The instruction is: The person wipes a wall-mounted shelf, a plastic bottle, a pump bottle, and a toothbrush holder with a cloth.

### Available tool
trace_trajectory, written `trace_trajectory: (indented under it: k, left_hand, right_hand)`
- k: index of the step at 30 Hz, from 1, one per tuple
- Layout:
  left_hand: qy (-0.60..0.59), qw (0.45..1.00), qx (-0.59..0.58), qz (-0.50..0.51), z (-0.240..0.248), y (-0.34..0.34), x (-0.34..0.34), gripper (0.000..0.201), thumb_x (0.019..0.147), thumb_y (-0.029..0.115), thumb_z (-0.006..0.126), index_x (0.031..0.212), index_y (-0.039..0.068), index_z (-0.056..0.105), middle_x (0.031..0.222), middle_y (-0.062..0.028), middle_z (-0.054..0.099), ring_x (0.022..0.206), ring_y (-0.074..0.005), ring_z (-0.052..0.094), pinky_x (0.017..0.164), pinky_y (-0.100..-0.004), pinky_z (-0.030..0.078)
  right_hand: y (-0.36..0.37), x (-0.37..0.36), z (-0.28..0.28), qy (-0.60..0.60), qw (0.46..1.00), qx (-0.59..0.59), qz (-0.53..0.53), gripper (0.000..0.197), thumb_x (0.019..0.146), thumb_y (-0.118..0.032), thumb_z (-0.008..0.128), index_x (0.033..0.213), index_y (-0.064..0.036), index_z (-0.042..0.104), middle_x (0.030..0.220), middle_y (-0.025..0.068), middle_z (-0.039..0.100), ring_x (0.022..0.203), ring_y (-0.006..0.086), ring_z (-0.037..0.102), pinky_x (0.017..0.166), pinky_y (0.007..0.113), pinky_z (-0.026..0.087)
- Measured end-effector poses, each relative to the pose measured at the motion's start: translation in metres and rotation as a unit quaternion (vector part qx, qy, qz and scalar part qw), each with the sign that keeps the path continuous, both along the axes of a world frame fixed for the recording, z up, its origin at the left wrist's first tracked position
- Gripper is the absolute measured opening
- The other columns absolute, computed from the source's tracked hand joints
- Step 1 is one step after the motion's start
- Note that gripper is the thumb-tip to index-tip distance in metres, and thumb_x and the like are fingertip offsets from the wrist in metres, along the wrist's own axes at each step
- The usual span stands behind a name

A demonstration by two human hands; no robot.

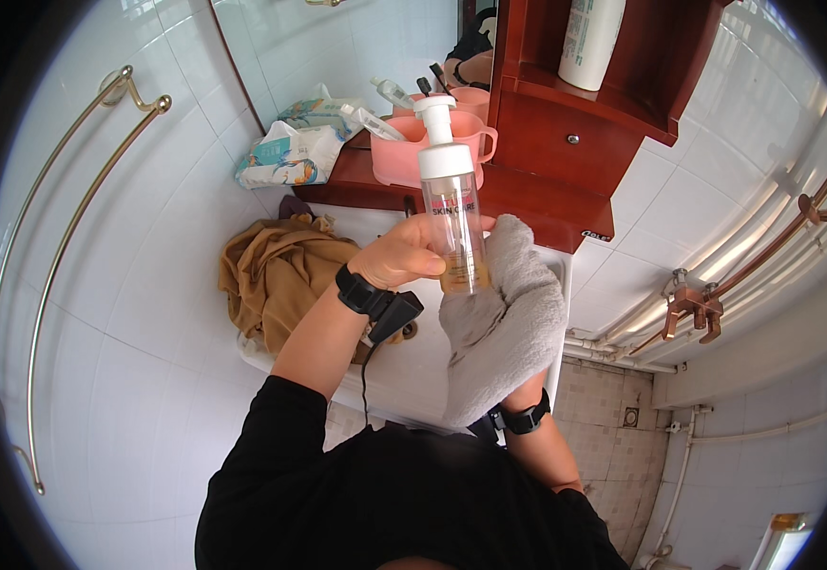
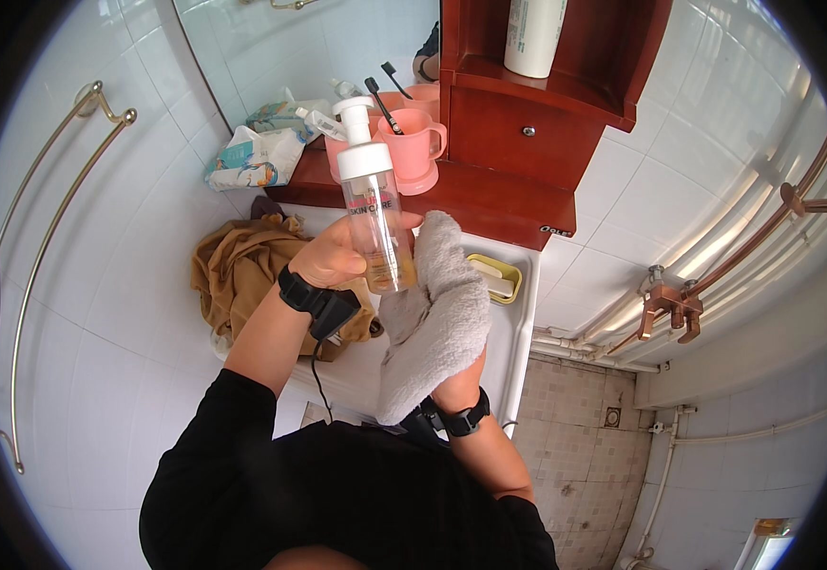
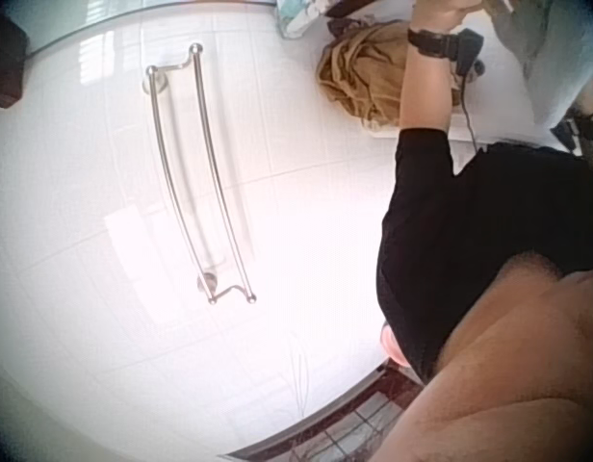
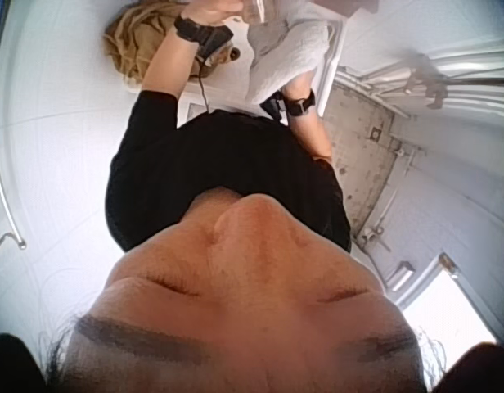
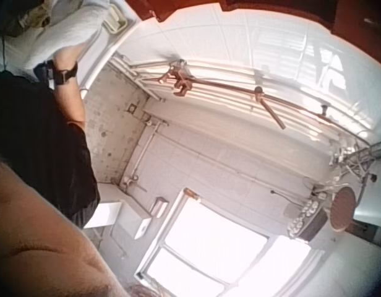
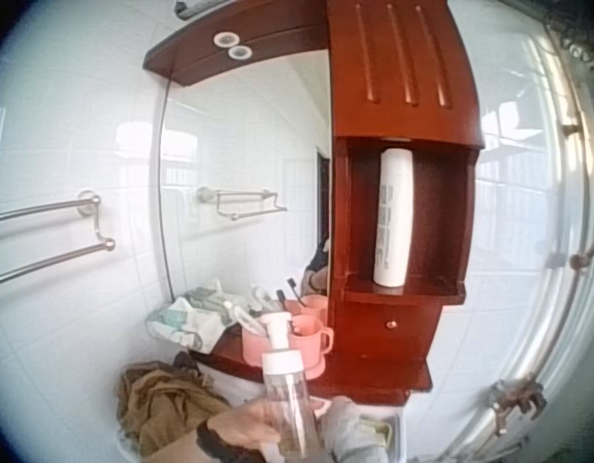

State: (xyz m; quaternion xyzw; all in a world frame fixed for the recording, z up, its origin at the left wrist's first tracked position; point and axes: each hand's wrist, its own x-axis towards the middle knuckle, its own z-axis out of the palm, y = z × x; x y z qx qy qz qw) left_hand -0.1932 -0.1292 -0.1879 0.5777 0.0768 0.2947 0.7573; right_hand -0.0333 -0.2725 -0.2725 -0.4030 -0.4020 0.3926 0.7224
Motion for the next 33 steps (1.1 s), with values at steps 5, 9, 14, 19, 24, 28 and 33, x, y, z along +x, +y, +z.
trace_trajectory:
  k: [5, 9, 14, 19, 24, 28, 33]
  left_hand:
    - [0.019, 0.999, 0.035, 0.020, 0.003, -0.008, 0.009, 0.076, 0.070, 0.020, 0.073, 0.134, -0.003, 0.039, 0.112, -0.0079, 0.058, 0.105, -0.0175, 0.056, 0.093, -0.0316, 0.043]
    - [0.052, 0.991, 0.060, 0.110, -0.025, -0.026, 0.035, 0.061, 0.077, 0.005, 0.064, 0.134, 0.002, 0.041, 0.099, -0.0021, 0.053, 0.089, -0.0109, 0.053, 0.078, -0.0259, 0.042]
    - [0.116, 0.979, 0.052, 0.156, -0.040, -0.043, 0.037, 0.060, 0.080, 0.002, 0.061, 0.135, 0.003, 0.039, 0.115, -0.0067, 0.056, 0.100, -0.0126, 0.055, 0.086, -0.0281, 0.046]
    - [0.115, 0.983, 0.021, 0.140, -0.041, -0.040, 0.035, 0.051, 0.080, 0.002, 0.061, 0.129, 0.002, 0.045, 0.105, -0.0060, 0.058, 0.092, -0.0111, 0.056, 0.080, -0.0258, 0.047]
    - [0.054, 0.993, -0.010, 0.108, -0.042, -0.036, 0.035, 0.048, 0.080, 0.005, 0.059, 0.126, 0.002, 0.046, 0.103, -0.0056, 0.058, 0.093, -0.0131, 0.056, 0.082, -0.0276, 0.046]
    - [0.068, 0.991, -0.018, 0.112, -0.036, -0.037, 0.029, 0.047, 0.080, 0.007, 0.061, 0.124, 0.002, 0.047, 0.102, -0.0044, 0.057, 0.094, -0.0131, 0.055, 0.084, -0.0290, 0.045]
    - [0.128, 0.969, 0.091, 0.189, -0.046, -0.031, 0.027, 0.038, 0.077, 0.007, 0.065, 0.112, 0.002, 0.050, 0.101, -0.0026, 0.055, 0.092, -0.0131, 0.055, 0.080, -0.0294, 0.046]
  right_hand:
    - [0.010, 0.004, 0.001, -0.259, 0.960, 0.029, -0.102, 0.046, 0.085, -0.018, 0.064, 0.124, 0.0001, 0.047, 0.116, 0.0114, 0.056, 0.103, 0.0210, 0.055, 0.090, 0.035, 0.044]
    - [0.030, -0.016, -0.011, -0.145, 0.980, 0.039, -0.129, 0.036, 0.088, -0.013, 0.055, 0.121, 0.0002, 0.045, 0.113, 0.0120, 0.053, 0.099, 0.0223, 0.053, 0.085, 0.036, 0.044]
    - [0.038, -0.008, -0.008, -0.271, 0.942, 0.050, -0.194, 0.031, 0.088, -0.011, 0.052, 0.116, 0.0007, 0.048, 0.109, 0.0121, 0.055, 0.097, 0.0217, 0.054, 0.082, 0.035, 0.045]
    - [0.041, 0.005, -0.010, -0.316, 0.931, 0.025, -0.178, 0.026, 0.086, -0.013, 0.055, 0.107, 0.0021, 0.055, 0.104, 0.0135, 0.057, 0.093, 0.0256, 0.055, 0.081, 0.035, 0.045]
    - [0.045, 0.010, -0.007, -0.220, 0.960, 0.043, -0.167, 0.029, 0.086, -0.021, 0.058, 0.106, -0.0010, 0.055, 0.100, 0.0104, 0.059, 0.091, 0.0229, 0.058, 0.078, 0.035, 0.047]
    - [0.049, 0.027, 0.005, -0.177, 0.982, 0.013, -0.067, 0.030, 0.091, -0.025, 0.052, 0.107, 0.0002, 0.055, 0.097, 0.0092, 0.061, 0.086, 0.0190, 0.059, 0.076, 0.032, 0.048]
    - [0.048, 0.051, 0.018, -0.269, 0.949, -0.019, -0.161, 0.041, 0.086, -0.021, 0.061, 0.118, 0.0008, 0.052, 0.115, 0.0125, 0.058, 0.103, 0.0230, 0.056, 0.088, 0.035, 0.044]
